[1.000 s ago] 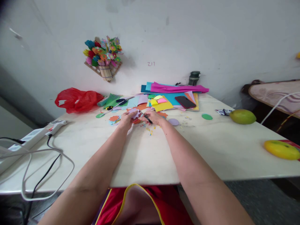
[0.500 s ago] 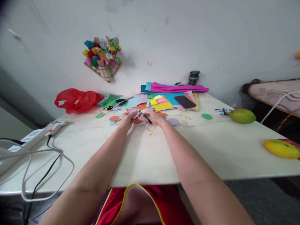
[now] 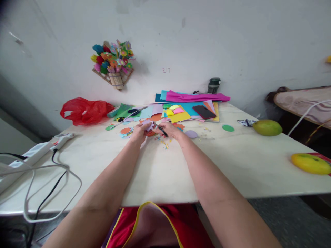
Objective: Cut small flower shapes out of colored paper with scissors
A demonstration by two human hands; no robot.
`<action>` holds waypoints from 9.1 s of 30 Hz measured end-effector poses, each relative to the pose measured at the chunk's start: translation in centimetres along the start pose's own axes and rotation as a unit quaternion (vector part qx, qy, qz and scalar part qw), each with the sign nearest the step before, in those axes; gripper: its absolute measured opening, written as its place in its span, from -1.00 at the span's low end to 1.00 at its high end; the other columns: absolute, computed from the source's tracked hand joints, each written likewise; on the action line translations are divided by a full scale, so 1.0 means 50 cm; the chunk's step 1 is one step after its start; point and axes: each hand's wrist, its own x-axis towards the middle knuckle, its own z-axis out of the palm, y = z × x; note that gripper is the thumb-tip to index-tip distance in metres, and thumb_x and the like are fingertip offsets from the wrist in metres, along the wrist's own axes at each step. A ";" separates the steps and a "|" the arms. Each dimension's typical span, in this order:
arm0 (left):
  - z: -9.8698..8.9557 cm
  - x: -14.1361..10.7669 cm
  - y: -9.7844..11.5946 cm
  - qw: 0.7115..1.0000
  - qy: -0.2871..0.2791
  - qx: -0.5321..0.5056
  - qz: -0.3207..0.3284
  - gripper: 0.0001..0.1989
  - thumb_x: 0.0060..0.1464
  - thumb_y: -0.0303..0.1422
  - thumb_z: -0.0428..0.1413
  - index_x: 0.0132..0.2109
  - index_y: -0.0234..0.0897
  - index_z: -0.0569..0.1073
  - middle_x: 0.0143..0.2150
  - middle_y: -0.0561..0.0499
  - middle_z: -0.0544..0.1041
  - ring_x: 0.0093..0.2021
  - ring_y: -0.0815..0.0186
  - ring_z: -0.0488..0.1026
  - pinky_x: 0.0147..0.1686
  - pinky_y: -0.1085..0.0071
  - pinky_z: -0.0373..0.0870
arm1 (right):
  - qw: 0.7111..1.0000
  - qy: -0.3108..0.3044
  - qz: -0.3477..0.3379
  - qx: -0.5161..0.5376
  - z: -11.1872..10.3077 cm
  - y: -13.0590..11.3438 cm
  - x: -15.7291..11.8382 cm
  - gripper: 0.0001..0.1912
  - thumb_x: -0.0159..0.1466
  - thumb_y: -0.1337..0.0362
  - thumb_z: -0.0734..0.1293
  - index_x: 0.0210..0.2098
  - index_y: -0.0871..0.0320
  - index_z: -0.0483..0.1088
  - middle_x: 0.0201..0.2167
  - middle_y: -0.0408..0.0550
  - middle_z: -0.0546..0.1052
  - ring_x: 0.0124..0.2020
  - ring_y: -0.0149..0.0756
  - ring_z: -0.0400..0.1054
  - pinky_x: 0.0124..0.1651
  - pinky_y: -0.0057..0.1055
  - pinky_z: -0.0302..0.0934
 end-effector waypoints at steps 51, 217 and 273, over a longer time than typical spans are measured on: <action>0.006 0.001 0.003 0.999 0.013 -0.035 -0.013 -0.70 -0.31 -0.38 0.50 -0.40 -0.35 0.58 -0.41 -0.05 0.63 -0.40 0.29 0.55 -0.34 0.39 0.48 | 0.997 -0.004 0.039 0.068 0.016 -0.032 -0.016 -0.61 0.23 0.20 0.56 -0.49 0.17 0.31 -0.68 -0.21 0.43 -0.73 -0.52 0.25 -0.76 -0.60 -0.10; 0.039 -0.011 -0.002 0.992 0.105 -0.054 -0.037 -0.78 -0.15 -0.41 0.42 -0.37 -0.28 0.52 -0.47 0.03 0.59 -0.44 0.31 0.57 -0.39 0.44 0.52 | 0.996 0.024 0.015 0.083 0.022 -0.021 -0.008 -0.60 0.25 0.15 0.57 -0.48 0.17 0.33 -0.67 -0.21 0.40 -0.72 -0.51 0.22 -0.75 -0.59 -0.11; 0.004 -0.008 0.010 0.997 -0.049 0.050 -0.028 -0.63 -0.25 -0.29 0.53 -0.39 -0.32 0.53 -0.50 0.06 0.52 -0.56 0.44 0.42 -0.48 0.49 0.43 | 0.990 0.088 0.000 0.110 -0.012 -0.016 -0.014 -0.52 -0.05 0.12 0.68 -0.29 0.17 0.45 -0.57 -0.20 0.51 -0.61 -0.48 0.30 -0.65 -0.58 -0.12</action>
